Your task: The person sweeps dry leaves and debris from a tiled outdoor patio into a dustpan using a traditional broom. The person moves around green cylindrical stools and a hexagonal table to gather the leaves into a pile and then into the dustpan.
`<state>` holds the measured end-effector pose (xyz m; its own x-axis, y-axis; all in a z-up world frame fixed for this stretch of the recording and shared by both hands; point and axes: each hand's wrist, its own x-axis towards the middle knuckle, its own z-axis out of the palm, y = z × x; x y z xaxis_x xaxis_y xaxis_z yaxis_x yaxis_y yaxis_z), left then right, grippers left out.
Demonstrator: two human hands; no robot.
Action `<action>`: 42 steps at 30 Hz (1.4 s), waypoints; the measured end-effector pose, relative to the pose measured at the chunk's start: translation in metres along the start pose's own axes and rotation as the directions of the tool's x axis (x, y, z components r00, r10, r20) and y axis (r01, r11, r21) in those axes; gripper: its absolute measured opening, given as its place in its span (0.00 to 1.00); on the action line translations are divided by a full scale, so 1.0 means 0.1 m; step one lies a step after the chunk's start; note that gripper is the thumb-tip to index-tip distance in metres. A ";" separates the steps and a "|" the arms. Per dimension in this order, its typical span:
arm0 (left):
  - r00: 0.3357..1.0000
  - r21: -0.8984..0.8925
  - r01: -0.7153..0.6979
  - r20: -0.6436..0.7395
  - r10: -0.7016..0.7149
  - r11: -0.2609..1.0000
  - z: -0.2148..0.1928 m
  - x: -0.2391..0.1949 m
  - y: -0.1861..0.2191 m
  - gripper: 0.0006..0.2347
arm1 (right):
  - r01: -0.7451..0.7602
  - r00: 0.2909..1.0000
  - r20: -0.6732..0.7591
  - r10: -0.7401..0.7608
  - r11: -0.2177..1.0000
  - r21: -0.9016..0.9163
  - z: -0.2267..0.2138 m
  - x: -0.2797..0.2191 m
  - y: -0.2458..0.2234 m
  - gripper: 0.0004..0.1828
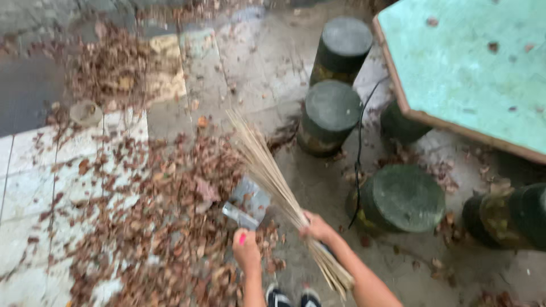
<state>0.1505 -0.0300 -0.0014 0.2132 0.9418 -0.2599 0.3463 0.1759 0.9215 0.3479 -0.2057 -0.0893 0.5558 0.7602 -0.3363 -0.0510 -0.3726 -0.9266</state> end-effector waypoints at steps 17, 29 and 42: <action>0.989 -0.239 0.031 -0.131 -0.064 0.970 -0.19 0.22 -0.05 0.05 | -0.230 0.957 0.213 0.197 0.963 0.139 -0.02 1.25 -0.58 0.12; 0.806 -0.343 0.080 -0.530 -0.263 0.936 1.03 -1.70 0.46 0.05 | -0.613 0.696 0.426 0.578 0.788 -0.068 -1.60 0.41 -0.53 0.13; 0.415 -0.550 -0.165 -0.792 -0.448 0.819 1.17 -3.89 -0.02 0.04 | -0.461 0.461 0.671 0.581 0.803 -0.378 -1.85 -0.88 -0.66 0.12</action>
<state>0.1742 -0.4302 0.0641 -0.7899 0.5393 -0.2921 -0.2536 0.1465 0.9562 0.4561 -0.3464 0.0327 -0.3298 0.4911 -0.8063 0.0163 -0.8510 -0.5250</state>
